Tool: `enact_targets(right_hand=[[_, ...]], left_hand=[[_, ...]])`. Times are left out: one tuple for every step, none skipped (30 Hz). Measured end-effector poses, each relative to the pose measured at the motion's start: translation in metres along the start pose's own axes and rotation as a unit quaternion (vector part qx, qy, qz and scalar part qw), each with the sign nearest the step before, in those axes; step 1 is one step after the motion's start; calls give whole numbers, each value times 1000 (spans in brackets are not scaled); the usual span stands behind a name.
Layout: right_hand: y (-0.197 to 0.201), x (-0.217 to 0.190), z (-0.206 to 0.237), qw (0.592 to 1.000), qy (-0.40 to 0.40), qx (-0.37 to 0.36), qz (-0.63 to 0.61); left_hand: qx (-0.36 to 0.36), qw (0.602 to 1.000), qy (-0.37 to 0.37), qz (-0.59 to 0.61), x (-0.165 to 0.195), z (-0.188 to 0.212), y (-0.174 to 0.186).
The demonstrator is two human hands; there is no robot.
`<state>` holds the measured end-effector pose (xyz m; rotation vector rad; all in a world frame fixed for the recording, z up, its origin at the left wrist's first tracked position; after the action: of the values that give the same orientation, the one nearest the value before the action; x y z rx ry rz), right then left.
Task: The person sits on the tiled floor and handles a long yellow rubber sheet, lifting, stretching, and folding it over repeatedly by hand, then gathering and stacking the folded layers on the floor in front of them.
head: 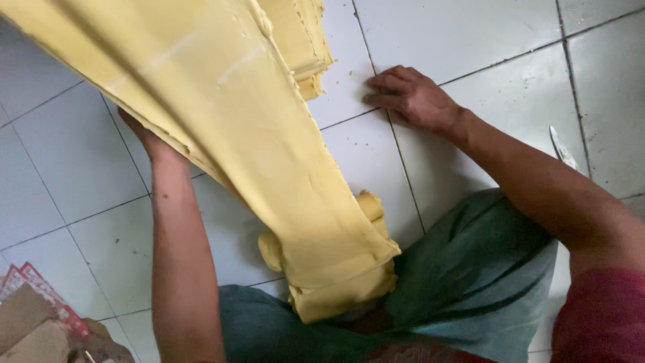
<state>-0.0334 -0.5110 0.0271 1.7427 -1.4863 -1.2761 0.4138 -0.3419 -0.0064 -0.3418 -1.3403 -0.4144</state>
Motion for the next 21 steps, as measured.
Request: enact_targets(right_hand=[[0,1,1,1000,-10,-6,-13],[-1,2,1,999,-19,-11,-26],[-2,3,1,999,-28,-15,-39],[-2,5,-1,998,-40,-7,-37],[-3,7,-3,998,-52,0,-35],[-4,9,-5,997,-64,8,-34],[-9,9,-6,998,-65,-3,-22],[-14,9,-7,998,-67,-14,-11],[-19,10,-7,997,-70,-25,0],[-23,8,-6,997,-59,-29,44],[-27,7,-6,994,-47,-31,89],[-31,6,-5,990,-34,-32,135],[-35,8,-3,990,-47,-32,126],[-38,11,-1,991,-59,-32,117],[-42,13,1,991,-71,-32,106],[-45,15,2,991,-79,-33,99],[-45,19,4,991,-87,-34,92],[-43,25,7,991,-95,-35,86],[-56,51,19,971,-201,-121,47],[-70,75,33,930,-305,-204,8],[-34,91,32,946,-313,-78,12]], left_hand=[[0,1000,1,1,10,-12,-4],[-2,1000,2,2,21,-23,-10],[-5,1000,-1,0,31,-32,-16],[-12,1000,0,-2,39,-38,-23],[-22,1000,2,-4,47,-45,-33],[-33,999,4,-8,54,-48,-40],[-47,999,7,-13,59,-50,-50],[-65,998,11,-21,63,-51,-59],[-81,996,15,-29,66,-50,-69],[-98,994,20,-38,68,-47,-77],[-111,993,24,-43,70,-45,-85],[-122,991,26,-48,72,-41,-92],[-132,990,26,-52,74,-39,-99],[-141,988,25,-55,76,-35,-104],[-149,987,26,-59,78,-33,-109],[-157,985,29,-61,78,-30,-113],[-160,985,27,-65,80,-28,-116],[-166,983,27,-67,81,-26,-119],[-170,983,28,-69,81,-24,-120],[-175,982,27,-69,79,-25,-120],[-179,981,25,-70,78,-26,-120]])
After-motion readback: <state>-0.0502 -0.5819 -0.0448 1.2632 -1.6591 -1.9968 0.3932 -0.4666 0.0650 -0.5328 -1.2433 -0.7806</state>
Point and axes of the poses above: each hand's wrist, its own z-axis away from the middle knuckle, its own y-axis out of the back of the hand, x = y × z, the point moved 10 cm from there along -z, towards the middle knuckle, and after that the axes turned 4 degrees about x, right-handed, at the moved point
